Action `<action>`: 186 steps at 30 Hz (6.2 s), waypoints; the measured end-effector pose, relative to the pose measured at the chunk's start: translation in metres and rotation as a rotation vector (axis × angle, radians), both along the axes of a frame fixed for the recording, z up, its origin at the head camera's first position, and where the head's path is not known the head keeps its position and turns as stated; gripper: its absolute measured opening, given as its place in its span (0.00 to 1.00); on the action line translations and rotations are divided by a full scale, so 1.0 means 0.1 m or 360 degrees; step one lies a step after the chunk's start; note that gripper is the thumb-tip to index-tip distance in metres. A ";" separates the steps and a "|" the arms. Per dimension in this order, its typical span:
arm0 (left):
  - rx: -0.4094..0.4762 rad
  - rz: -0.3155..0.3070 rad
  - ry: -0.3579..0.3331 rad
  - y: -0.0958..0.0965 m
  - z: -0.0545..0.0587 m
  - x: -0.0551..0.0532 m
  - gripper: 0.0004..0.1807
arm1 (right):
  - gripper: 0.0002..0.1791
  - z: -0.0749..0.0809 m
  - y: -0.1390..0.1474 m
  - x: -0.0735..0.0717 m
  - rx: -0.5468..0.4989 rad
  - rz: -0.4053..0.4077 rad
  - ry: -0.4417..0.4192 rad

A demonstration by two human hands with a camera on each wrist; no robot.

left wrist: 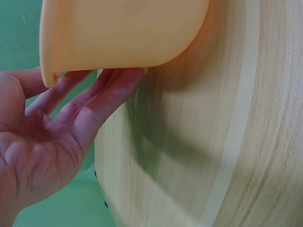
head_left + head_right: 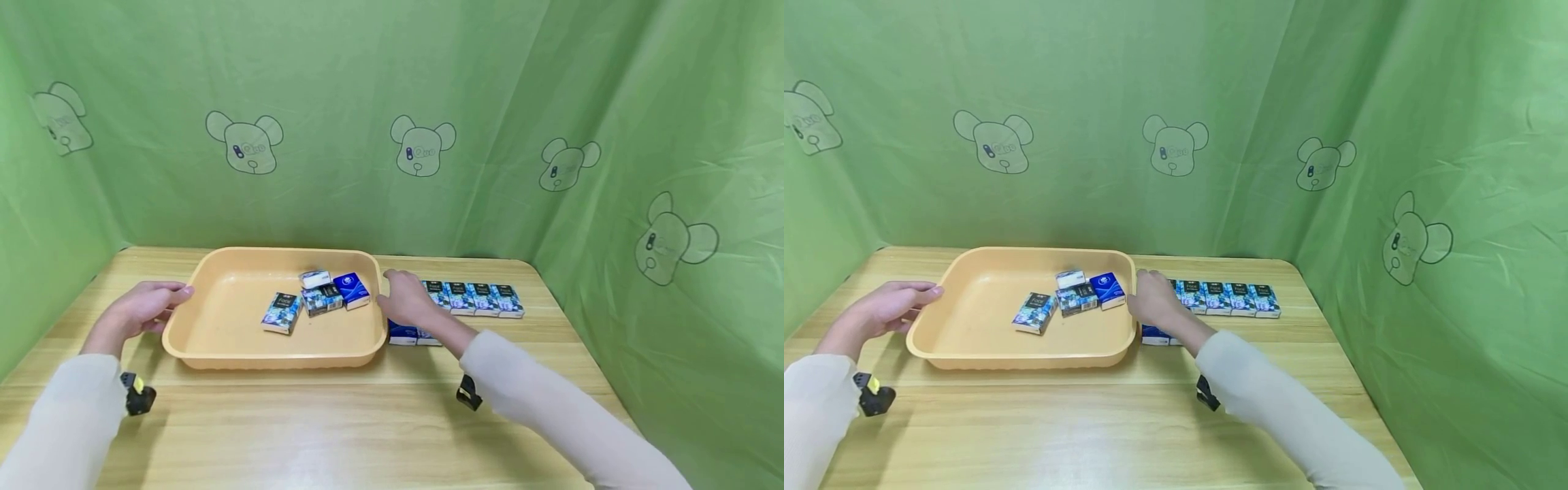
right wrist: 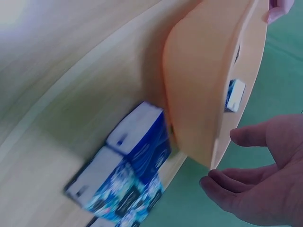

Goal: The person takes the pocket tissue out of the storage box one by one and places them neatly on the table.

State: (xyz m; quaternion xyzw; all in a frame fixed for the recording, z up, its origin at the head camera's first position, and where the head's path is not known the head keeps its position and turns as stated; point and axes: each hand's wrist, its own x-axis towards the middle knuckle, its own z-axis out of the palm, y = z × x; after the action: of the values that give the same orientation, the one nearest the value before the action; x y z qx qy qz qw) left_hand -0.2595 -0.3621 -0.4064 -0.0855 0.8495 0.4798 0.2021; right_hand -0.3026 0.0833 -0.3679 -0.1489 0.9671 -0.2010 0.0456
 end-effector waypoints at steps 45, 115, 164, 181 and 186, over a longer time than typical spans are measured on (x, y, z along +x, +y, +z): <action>0.0039 0.0016 0.0001 0.01 -0.01 0.01 0.41 | 0.32 -0.42 -0.69 -0.01 0.0335 0.0102 -0.0033; 0.0031 0.0014 0.0013 0.02 -0.01 0.03 0.40 | 0.21 -0.31 -0.67 0.08 0.0461 0.0174 -0.0092; 0.0022 0.0006 0.0034 0.04 -0.01 0.04 0.41 | 0.18 -0.32 -0.68 0.01 0.0434 0.0114 -0.0135; 0.0025 0.0019 0.0018 0.04 0.00 0.04 0.42 | 0.10 -0.18 -0.64 0.07 0.0351 0.0174 -0.0141; 0.0022 0.0024 0.0016 0.03 0.00 0.04 0.42 | 0.19 -0.09 -0.64 0.05 0.0284 0.0177 -0.0220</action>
State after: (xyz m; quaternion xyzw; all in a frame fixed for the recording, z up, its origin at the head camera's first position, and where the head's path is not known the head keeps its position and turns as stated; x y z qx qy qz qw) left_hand -0.2555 -0.3586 -0.4065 -0.0882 0.8465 0.4876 0.1948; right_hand -0.2981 0.0195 -0.3768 -0.1833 0.9660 -0.1212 0.1363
